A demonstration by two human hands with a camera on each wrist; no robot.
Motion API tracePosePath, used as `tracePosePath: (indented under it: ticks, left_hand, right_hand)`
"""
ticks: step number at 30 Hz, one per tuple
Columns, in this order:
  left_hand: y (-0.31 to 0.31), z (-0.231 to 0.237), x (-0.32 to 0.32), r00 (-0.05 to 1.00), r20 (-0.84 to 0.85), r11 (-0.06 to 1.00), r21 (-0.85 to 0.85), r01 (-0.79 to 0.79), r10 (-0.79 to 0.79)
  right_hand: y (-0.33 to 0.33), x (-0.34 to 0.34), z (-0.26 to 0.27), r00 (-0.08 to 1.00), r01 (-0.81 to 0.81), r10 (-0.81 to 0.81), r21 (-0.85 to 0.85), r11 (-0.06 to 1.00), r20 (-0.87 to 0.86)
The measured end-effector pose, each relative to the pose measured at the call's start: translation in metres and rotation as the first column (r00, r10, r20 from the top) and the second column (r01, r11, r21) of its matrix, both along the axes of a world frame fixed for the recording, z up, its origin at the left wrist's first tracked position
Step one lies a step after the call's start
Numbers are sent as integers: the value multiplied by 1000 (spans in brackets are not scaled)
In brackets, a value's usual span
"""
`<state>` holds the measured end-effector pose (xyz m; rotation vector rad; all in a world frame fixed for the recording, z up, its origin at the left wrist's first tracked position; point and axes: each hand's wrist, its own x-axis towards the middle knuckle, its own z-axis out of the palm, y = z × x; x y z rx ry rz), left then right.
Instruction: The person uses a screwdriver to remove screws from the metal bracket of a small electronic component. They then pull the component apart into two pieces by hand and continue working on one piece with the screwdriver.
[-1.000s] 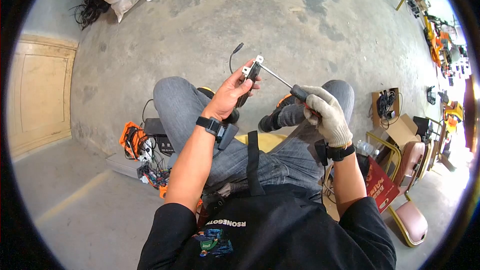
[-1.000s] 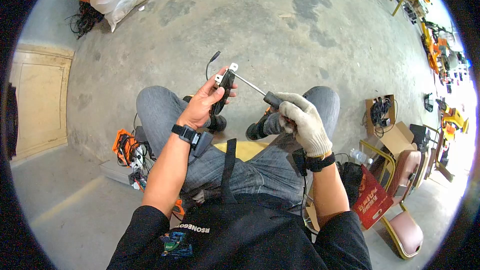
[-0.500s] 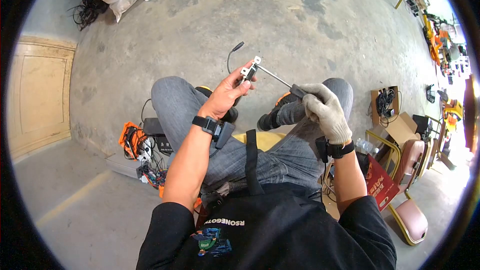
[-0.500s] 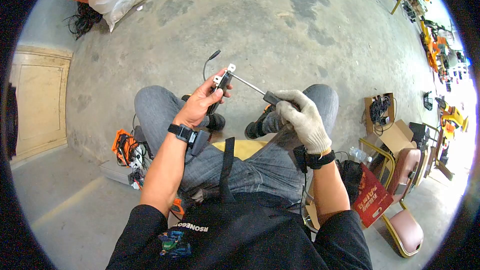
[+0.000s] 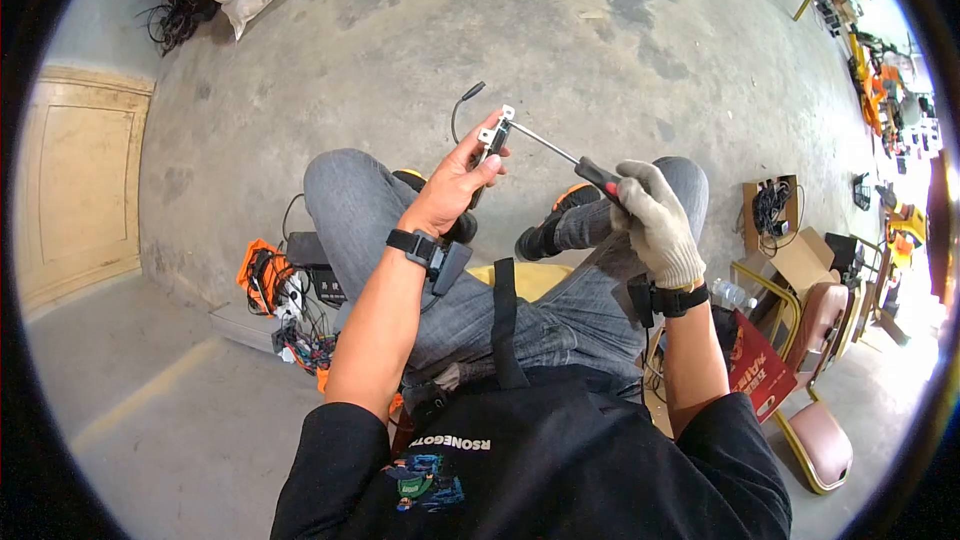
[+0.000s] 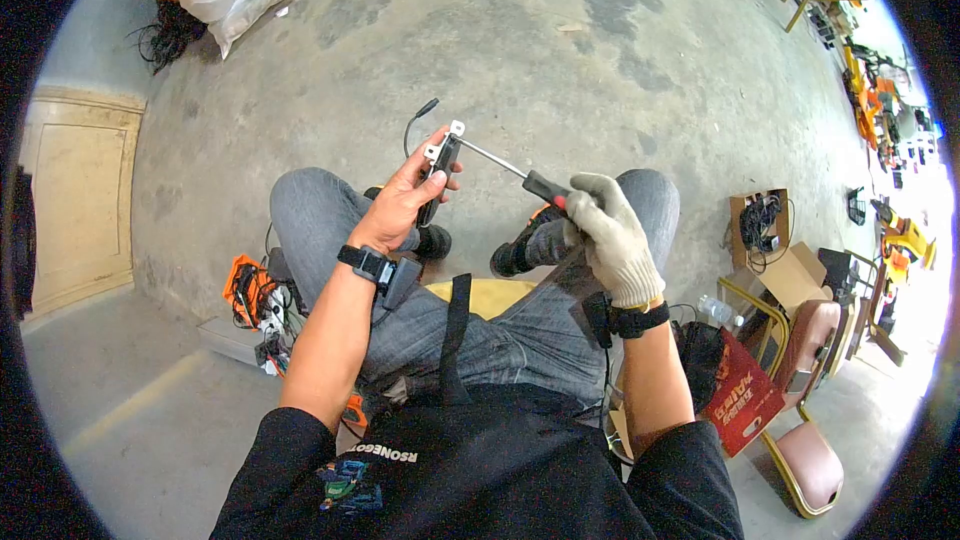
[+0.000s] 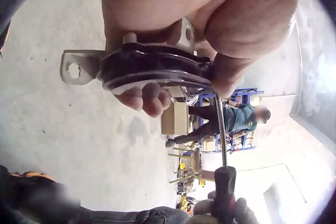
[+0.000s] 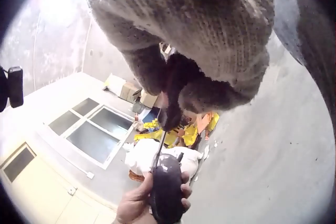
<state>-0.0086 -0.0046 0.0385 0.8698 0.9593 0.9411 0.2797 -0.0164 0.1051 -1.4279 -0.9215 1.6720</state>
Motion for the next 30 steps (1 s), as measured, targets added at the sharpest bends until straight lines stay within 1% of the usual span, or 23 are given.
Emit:
tracePosePath:
  ticks: [2,4,6,7,9,10,12,13,15,16,18,19,21,22,24,25,27,28,30]
  left_hand:
    - [0,-7,-3,1000,8,1000,-9,20,-20]
    - [0,-9,-4,999,17,999,-16,41,-41]
    - [0,-10,-3,999,17,999,-15,48,-48]
    - [0,-10,-3,999,17,999,-14,49,-48]
    - [0,-10,-4,998,2,998,-24,63,-63]
    - [0,-10,-4,998,1,998,-21,62,-62]
    - [-1,-9,-2,998,15,998,-10,61,-61]
    - [0,-9,-2,998,14,998,-9,58,-58]
    - [0,-8,-1,998,5,998,-26,58,-57]
    - [-1,-8,-1,999,5,998,-26,54,-54]
    - [-1,-7,-1,998,-2,998,-32,61,-61]
    - [-1,-6,-1,998,-4,998,-30,59,-60]
    - [-1,-4,0,999,5,999,-27,44,-44]
    - [-1,-3,1,999,4,999,-25,42,-42]
    - [-1,-5,0,998,5,998,7,61,-61]
    - [-1,-6,0,998,5,998,9,55,-55]
    - [0,-7,-1,997,-23,997,-8,72,-73]
    - [0,-6,-1,997,-25,998,-8,66,-67]
    - [0,-4,0,999,-4,999,1,41,-41]
  right_hand:
    - [-1,2,-5,1000,21,-20,26,999,-21]
    - [-1,-4,5,998,43,-41,55,998,-42]
    - [0,-11,23,998,68,-68,-36,997,-1]
    - [1,-6,27,998,68,-68,-36,997,-1]
    - [6,9,31,992,-95,73,-228,969,-106]
    - [7,8,30,992,-97,74,-225,969,-107]
    - [6,7,21,995,-5,-10,-149,989,-99]
    - [4,6,13,995,-8,-7,-148,989,-100]
    - [1,-1,1,986,142,-141,10,990,-90]
    - [0,-5,2,986,138,-137,10,990,-90]
    - [1,-14,10,951,292,-292,-17,956,-103]
    - [3,-12,15,951,290,-291,-16,957,-105]
    - [7,-1,23,966,118,-165,-228,966,-198]
    - [8,6,22,966,116,-162,-226,967,-199]
    - [11,15,18,983,6,-55,-268,963,-176]
    - [11,13,14,983,0,-49,-266,964,-177]
    - [8,8,4,981,92,-118,-167,982,-152]
    - [6,8,0,982,86,-112,-167,982,-154]
    - [2,6,-6,989,85,-84,3,996,-121]
